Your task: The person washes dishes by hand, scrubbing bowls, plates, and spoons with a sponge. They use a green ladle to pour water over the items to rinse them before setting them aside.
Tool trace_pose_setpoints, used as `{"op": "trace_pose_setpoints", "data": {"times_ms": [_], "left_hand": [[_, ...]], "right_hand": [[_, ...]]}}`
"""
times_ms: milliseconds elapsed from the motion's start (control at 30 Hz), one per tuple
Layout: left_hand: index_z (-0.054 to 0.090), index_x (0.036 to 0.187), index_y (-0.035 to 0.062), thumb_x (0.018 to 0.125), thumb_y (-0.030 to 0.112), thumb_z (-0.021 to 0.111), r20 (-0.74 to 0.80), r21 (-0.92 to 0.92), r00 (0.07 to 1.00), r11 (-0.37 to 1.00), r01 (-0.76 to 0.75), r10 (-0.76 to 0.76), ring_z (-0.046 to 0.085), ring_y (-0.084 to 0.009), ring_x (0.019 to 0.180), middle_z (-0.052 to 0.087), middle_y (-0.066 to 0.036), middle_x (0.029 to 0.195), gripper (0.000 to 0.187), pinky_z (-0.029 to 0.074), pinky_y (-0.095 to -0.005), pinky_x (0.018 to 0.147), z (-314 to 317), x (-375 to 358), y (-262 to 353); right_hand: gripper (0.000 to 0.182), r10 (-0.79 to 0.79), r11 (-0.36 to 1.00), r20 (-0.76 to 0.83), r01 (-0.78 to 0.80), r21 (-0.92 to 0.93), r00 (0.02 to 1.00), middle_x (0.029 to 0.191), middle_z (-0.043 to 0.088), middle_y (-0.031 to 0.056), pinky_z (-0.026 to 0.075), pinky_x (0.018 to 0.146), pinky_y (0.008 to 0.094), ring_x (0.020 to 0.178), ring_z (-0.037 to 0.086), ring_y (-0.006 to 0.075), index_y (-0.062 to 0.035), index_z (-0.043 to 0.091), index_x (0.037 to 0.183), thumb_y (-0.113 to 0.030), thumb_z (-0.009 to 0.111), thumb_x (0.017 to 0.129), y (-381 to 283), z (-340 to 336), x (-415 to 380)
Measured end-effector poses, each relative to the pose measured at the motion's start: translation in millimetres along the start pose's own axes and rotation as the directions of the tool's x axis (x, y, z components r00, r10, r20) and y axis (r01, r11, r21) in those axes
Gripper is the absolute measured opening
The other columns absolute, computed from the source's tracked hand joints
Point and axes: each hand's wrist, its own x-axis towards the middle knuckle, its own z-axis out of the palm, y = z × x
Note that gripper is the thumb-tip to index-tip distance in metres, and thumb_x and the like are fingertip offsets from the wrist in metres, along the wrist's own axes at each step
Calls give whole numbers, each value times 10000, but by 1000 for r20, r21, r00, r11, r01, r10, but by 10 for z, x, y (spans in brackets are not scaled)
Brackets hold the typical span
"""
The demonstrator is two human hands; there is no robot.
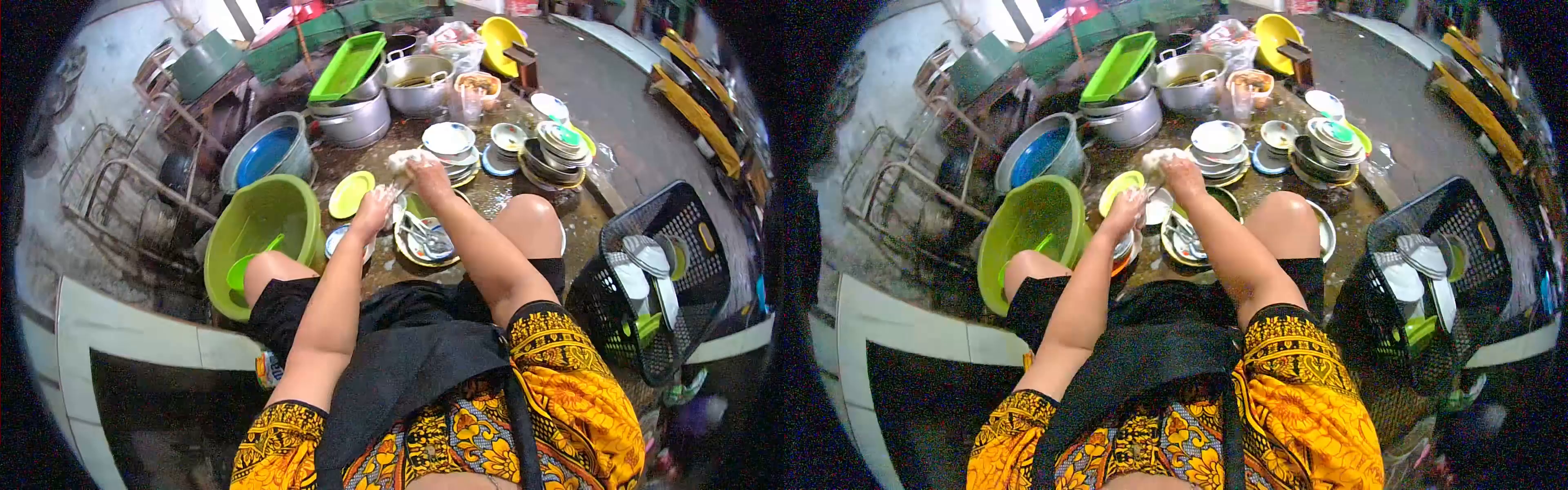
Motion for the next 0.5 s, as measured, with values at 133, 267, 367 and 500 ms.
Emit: {"op": "trace_pose_setpoints", "data": {"times_ms": [133, 267, 367, 500], "left_hand": [[564, 909, 6, 666, 24, 524, 14, -270, 988, 951, 152, -154, 533, -340, 805, 564, -181, 862, 247, 440, -402, 708, 372, -45, -287], [566, 989, 32, 749, 91, 538, -108, -405, 969, 900, 162, -224, 547, -234, 856, 592, -106, 917, 248, 434, -350, 748, 110, 25, -68], [573, 990, 50, 814, 134, 492, 133, -873, 858, 351, 338, -496, 540, -126, 839, 586, -35, 935, 211, 423, -276, 748, 157, 2, -59], [525, 850, 90, 822, 129, 478, 421, -766, 708, 196, 612, -567, 470, -99, 474, 471, 17, 598, 68, 412, -264, 418, 392, 80, -256]], "right_hand": [[188, 358, 932, -28, -356, 69, 933, 752, 586, 160, 459, 616, 390, 712, 579, 288, -71, 574, 901, -100, 488, 736, 312, 126, 7], [186, 146, 987, 324, -159, 14, 935, 804, 588, 143, 468, 610, 385, 728, 579, 275, -111, 563, 951, -156, 451, 810, -99, 413, -215], [364, 78, 955, 232, -139, 262, 970, 777, 568, 148, 467, 598, 369, 707, 566, 308, -112, 576, 963, -38, 557, 607, -518, 294, -321], [364, 50, 995, 356, -78, 65, 933, 845, 551, 160, 459, 611, 386, 691, 559, 331, -133, 545, 1016, -84, 552, 655, -272, 290, -241]]}}
